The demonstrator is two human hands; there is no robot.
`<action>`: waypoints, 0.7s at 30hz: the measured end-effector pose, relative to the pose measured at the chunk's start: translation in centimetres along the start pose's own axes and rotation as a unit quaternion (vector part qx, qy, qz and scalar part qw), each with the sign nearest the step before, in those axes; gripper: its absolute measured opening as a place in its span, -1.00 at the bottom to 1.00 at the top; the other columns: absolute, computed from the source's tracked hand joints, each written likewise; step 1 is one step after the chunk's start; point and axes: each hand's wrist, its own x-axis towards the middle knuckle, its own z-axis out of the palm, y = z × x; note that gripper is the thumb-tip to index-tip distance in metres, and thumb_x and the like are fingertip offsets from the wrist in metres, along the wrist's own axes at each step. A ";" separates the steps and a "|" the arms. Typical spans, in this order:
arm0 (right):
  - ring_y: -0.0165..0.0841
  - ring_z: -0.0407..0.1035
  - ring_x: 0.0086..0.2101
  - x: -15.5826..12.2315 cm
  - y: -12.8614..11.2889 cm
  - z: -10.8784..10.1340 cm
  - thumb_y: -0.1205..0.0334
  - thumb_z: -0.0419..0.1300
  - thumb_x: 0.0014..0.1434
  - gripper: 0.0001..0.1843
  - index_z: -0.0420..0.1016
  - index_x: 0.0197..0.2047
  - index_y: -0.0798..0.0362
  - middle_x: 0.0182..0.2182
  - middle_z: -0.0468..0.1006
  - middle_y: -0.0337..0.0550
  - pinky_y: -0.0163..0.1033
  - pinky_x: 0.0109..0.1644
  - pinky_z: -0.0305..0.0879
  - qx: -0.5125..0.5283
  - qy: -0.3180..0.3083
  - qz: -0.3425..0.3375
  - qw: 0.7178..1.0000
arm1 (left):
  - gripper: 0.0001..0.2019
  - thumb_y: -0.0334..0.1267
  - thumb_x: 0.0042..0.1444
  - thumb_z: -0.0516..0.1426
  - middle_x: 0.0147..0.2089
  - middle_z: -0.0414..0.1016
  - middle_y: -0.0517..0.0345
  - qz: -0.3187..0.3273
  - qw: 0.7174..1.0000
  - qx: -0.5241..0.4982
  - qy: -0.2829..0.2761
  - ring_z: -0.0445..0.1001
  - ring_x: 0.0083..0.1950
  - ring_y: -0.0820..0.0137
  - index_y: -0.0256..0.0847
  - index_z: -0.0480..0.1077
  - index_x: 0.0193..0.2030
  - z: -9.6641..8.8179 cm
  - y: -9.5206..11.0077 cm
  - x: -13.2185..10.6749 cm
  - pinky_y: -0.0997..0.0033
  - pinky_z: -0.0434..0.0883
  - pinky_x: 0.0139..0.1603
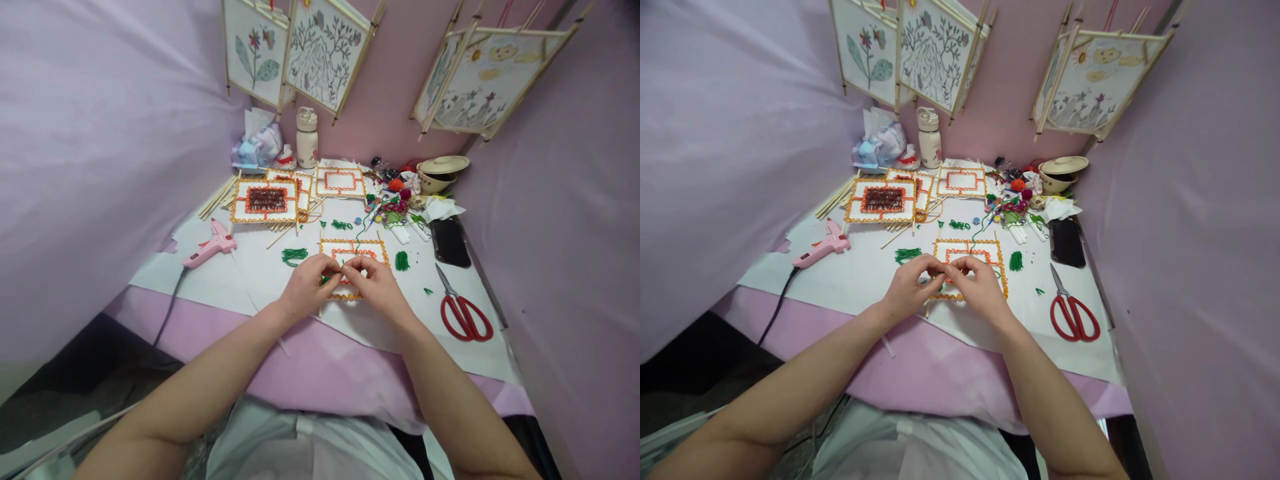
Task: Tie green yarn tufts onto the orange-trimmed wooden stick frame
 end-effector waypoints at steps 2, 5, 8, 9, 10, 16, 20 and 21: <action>-0.37 0.30 -0.40 0.0 0.1 -0.1 0.05 0.20 0.11 -0.77 0.46 -0.42 0.04 -0.46 0.46 -0.23 -0.28 -0.33 0.19 -0.006 0.011 0.001 1.000 | -0.98 -0.35 0.15 0.13 -0.35 0.46 0.15 0.000 1.000 0.001 -0.001 0.40 -0.32 0.43 -0.22 0.38 -0.29 0.0 0.0 0.0 0.42 0.35 -0.25; -0.37 0.28 -0.43 -0.1 0.3 -0.1 0.04 0.18 0.13 -0.76 0.46 -0.42 0.03 -0.51 0.42 -0.24 -0.28 -0.37 0.18 -0.009 0.028 0.009 1.000 | -0.96 -0.32 0.17 0.13 -0.36 0.46 0.17 -0.001 1.000 0.006 0.001 0.40 -0.33 0.44 -0.20 0.39 -0.29 -0.1 -0.1 0.0 0.42 0.35 -0.25; -0.37 0.28 -0.43 0.0 0.3 -0.2 0.02 0.18 0.13 -0.74 0.46 -0.41 0.04 -0.51 0.41 -0.24 -0.28 -0.36 0.18 -0.011 0.038 0.012 0.999 | -0.96 -0.31 0.18 0.13 -0.36 0.47 0.17 0.003 1.000 0.004 0.009 0.41 -0.32 0.44 -0.20 0.41 -0.27 -0.2 -0.2 0.0 0.43 0.35 -0.24; -0.37 0.27 -0.43 0.0 0.3 -0.2 0.02 0.19 0.13 -0.74 0.46 -0.41 0.05 -0.50 0.41 -0.24 -0.27 -0.35 0.18 -0.011 0.042 0.011 0.999 | -0.96 -0.32 0.19 0.13 -0.35 0.47 0.17 0.004 1.000 0.003 0.010 0.41 -0.32 0.44 -0.20 0.41 -0.26 -0.2 -0.2 0.1 0.43 0.35 -0.24; -0.38 0.27 -0.42 0.0 0.3 -0.2 0.02 0.19 0.13 -0.73 0.47 -0.41 0.05 -0.49 0.41 -0.24 -0.27 -0.33 0.19 -0.010 0.044 0.010 0.999 | -0.96 -0.32 0.19 0.13 -0.34 0.48 0.17 0.004 1.000 0.003 0.011 0.42 -0.31 0.44 -0.21 0.41 -0.26 -0.3 -0.2 0.1 0.43 0.35 -0.23; -0.39 0.26 -0.41 0.0 0.3 -0.2 0.01 0.19 0.14 -0.72 0.47 -0.42 0.05 -0.50 0.40 -0.27 -0.25 -0.24 0.19 -0.010 0.050 0.005 0.999 | -0.91 -0.36 0.22 0.08 -0.33 0.48 0.14 -0.004 1.000 0.025 -0.001 0.42 -0.27 0.41 -0.22 0.39 -0.30 -0.5 -0.3 0.2 0.40 0.34 -0.19; -0.38 0.25 -0.41 -0.1 0.5 -0.2 0.02 0.18 0.15 -0.73 0.44 -0.41 0.05 -0.49 0.40 -0.26 -0.26 -0.25 0.18 -0.026 0.058 -0.010 0.998 | -0.88 -0.40 0.22 0.05 -0.32 0.48 0.13 -0.012 0.999 0.041 -0.002 0.41 -0.25 0.39 -0.22 0.37 -0.32 -0.4 -0.5 0.2 0.38 0.34 -0.16; -0.38 0.25 -0.41 -0.1 0.6 -0.2 0.02 0.17 0.16 -0.73 0.44 -0.41 0.05 -0.49 0.41 -0.26 -0.26 -0.25 0.18 -0.030 0.063 -0.015 0.997 | -0.88 -0.39 0.22 0.05 -0.32 0.48 0.13 -0.018 0.999 0.042 -0.003 0.41 -0.25 0.39 -0.22 0.37 -0.33 -0.4 -0.5 0.2 0.38 0.34 -0.16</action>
